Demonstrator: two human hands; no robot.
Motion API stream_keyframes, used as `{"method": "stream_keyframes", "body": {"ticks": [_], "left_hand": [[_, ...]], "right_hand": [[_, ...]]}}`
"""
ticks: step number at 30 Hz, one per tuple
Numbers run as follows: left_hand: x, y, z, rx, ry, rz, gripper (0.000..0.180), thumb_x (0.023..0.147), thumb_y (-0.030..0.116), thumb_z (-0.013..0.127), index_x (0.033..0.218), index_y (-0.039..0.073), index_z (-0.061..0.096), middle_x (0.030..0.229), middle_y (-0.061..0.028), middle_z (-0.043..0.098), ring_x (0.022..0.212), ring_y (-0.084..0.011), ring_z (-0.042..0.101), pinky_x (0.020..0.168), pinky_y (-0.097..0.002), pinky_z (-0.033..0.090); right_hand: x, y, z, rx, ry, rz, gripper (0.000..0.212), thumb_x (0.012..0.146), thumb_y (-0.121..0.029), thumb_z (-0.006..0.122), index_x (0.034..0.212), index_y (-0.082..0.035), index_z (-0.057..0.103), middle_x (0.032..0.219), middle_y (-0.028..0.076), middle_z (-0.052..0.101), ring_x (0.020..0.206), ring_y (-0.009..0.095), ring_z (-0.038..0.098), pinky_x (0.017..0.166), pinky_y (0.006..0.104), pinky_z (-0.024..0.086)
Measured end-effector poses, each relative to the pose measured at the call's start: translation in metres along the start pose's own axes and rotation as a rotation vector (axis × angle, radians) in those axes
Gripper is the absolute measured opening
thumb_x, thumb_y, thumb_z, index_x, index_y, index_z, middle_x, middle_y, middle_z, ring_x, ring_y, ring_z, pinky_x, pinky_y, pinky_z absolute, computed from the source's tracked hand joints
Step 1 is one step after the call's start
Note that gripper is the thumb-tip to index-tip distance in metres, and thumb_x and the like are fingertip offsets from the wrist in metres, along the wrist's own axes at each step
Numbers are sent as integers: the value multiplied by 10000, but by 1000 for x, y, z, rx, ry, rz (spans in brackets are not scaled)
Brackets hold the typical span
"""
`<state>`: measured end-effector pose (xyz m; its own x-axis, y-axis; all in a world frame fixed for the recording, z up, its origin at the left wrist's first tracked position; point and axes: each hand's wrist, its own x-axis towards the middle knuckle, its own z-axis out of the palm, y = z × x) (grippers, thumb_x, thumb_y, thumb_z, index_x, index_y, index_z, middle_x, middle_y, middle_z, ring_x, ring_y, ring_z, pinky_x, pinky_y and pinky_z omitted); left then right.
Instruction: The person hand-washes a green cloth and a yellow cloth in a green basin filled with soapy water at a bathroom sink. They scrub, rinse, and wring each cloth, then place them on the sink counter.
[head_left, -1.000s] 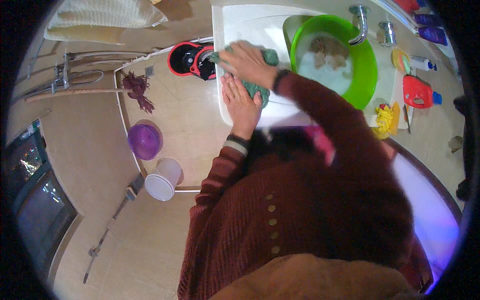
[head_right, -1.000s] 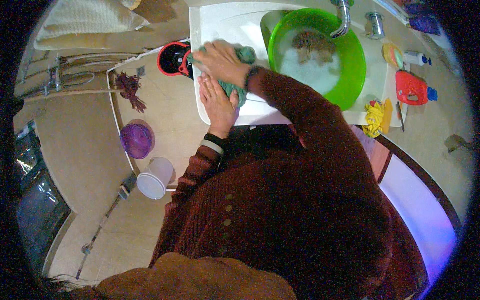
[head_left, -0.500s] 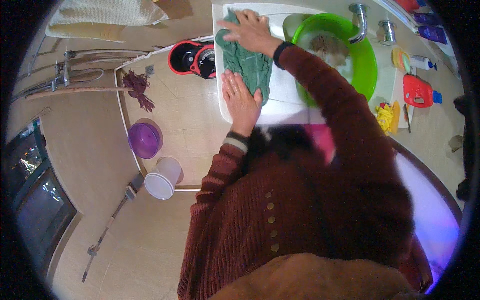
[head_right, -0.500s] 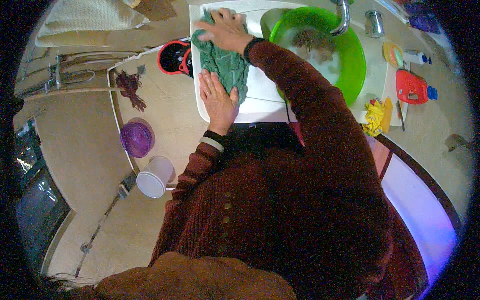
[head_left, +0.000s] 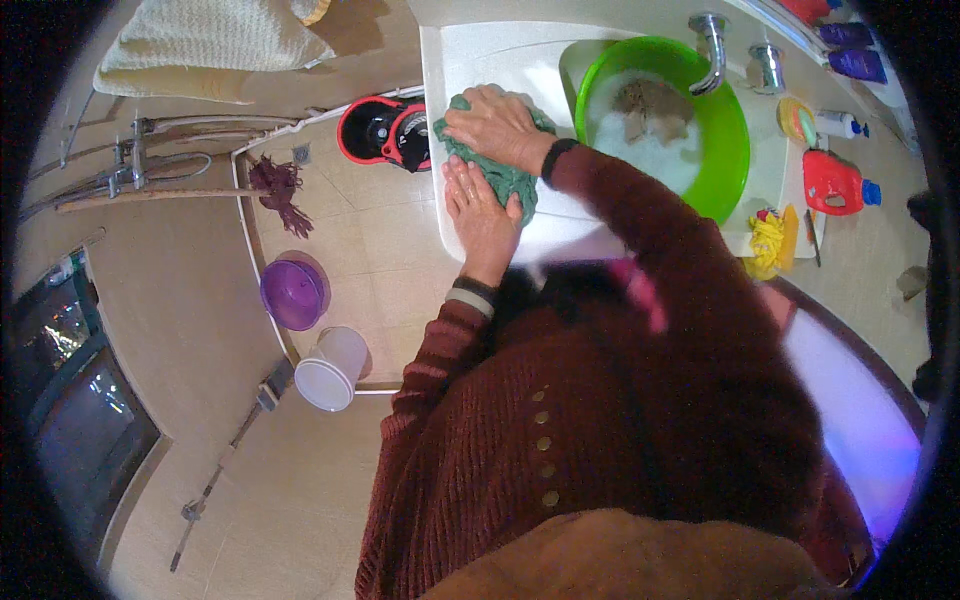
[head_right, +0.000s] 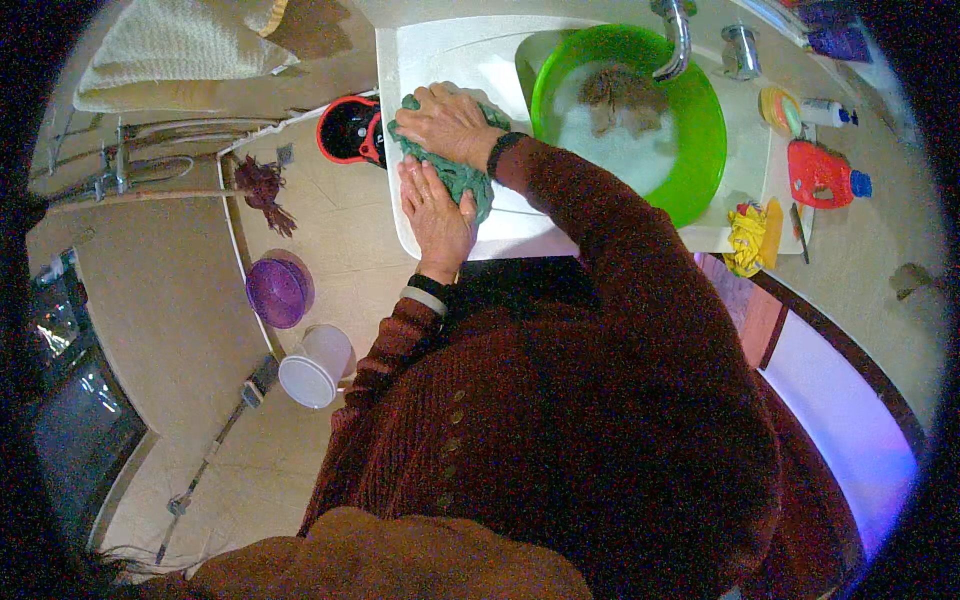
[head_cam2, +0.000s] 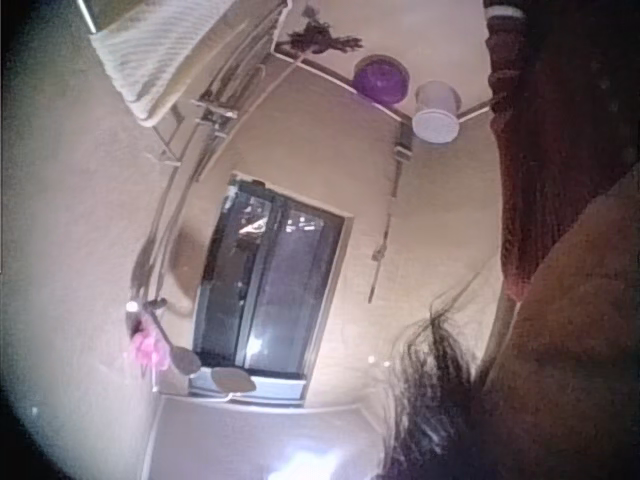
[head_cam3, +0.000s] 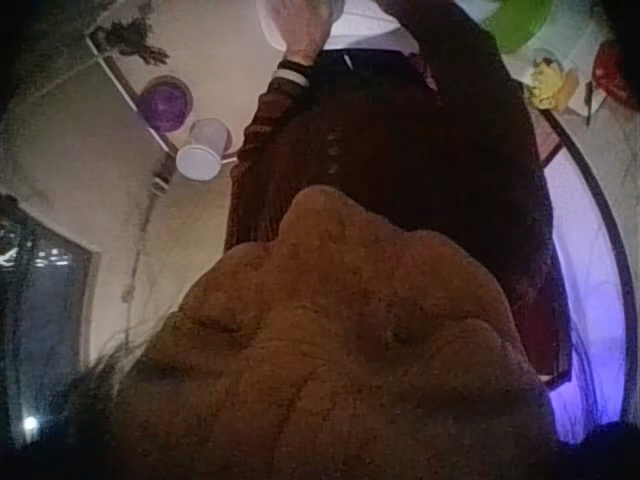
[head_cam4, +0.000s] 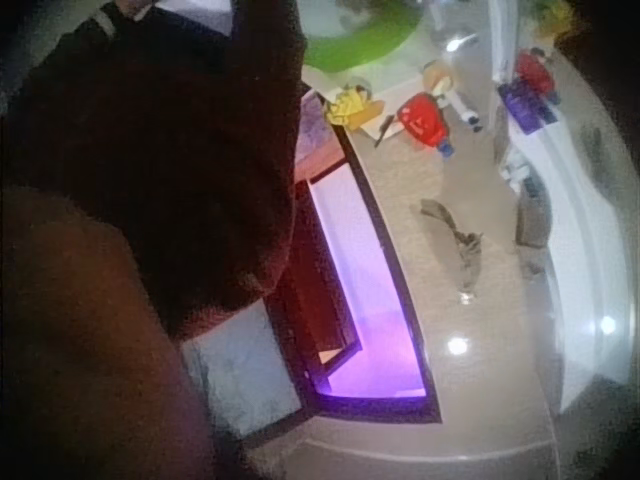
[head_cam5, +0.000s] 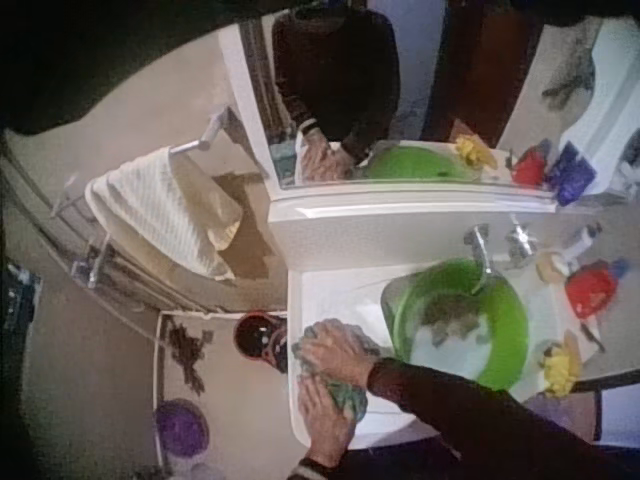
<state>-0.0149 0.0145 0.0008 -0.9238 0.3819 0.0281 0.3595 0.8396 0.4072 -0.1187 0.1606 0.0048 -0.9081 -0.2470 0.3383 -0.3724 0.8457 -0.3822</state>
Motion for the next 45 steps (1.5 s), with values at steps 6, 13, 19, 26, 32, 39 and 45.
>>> {"method": "stream_keyframes", "body": {"ticks": [6, 13, 19, 26, 32, 39, 45], "left_hand": [[-4, -14, 8, 24, -220, 172, 838, 914, 414, 588, 1495, -128, 321, 1585, -316, 307, 1521, -449, 191, 1224, -563, 127], [0, -2, 6, 45, 66, 45, 759, 906, 396, 589, 1430, -128, 423, 1570, -330, 325, 1509, -465, 211, 1219, -569, 157], [-1, -10, -1, -85, -172, 136, 695, 941, 351, 575, 1413, -137, 427, 1557, -361, 306, 1518, -486, 158, 1217, -557, 138], [0, -2, 3, 0, 3, 51, 762, 923, 359, 586, 1435, -164, 375, 1552, -372, 306, 1504, -503, 178, 1217, -563, 134], [-5, -9, 1, 41, -133, 144, 733, 906, 378, 607, 1453, -78, 436, 1579, -319, 320, 1518, -494, 159, 1229, -560, 98], [0, -1, 7, 65, -1, 45, 783, 913, 385, 630, 1417, -165, 393, 1606, -318, 268, 1527, -459, 171, 1219, -562, 150], [-1, -1, -3, -106, 10, 42, 887, 917, 380, 661, 1532, -113, 252, 1624, -317, 220, 1519, -461, 195, 1217, -534, 166]], "right_hand": [[-74, -63, -60, 23, 115, -240, 152, 843, -320, 663, 868, -170, 653, 952, 122, 611, 928, 311, 621, 697, 490, 513], [1, -4, 7, -21, -1, -5, 199, 905, -337, 676, 935, -141, 661, 904, 132, 634, 846, 331, 658, 628, 429, 551], [-80, -68, -53, -40, 104, -147, 83, 746, -261, 700, 761, -185, 671, 930, 101, 608, 881, 273, 606, 657, 428, 559], [-12, -23, 12, -15, -44, 16, 154, 810, -265, 691, 889, -139, 654, 925, 160, 625, 865, 342, 663, 625, 420, 553], [-71, -66, -57, 107, 88, -76, 161, 831, -312, 704, 833, -154, 671, 887, 161, 609, 853, 334, 661, 698, 476, 542], [-26, -20, 3, -2, -5, 86, 138, 852, -303, 694, 926, -188, 706, 809, 115, 637, 788, 317, 692, 598, 465, 556], [21, -18, -53, -154, 57, 84, 141, 957, -297, 613, 950, -185, 698, 851, 45, 637, 892, 311, 683, 649, 467, 595]]}}
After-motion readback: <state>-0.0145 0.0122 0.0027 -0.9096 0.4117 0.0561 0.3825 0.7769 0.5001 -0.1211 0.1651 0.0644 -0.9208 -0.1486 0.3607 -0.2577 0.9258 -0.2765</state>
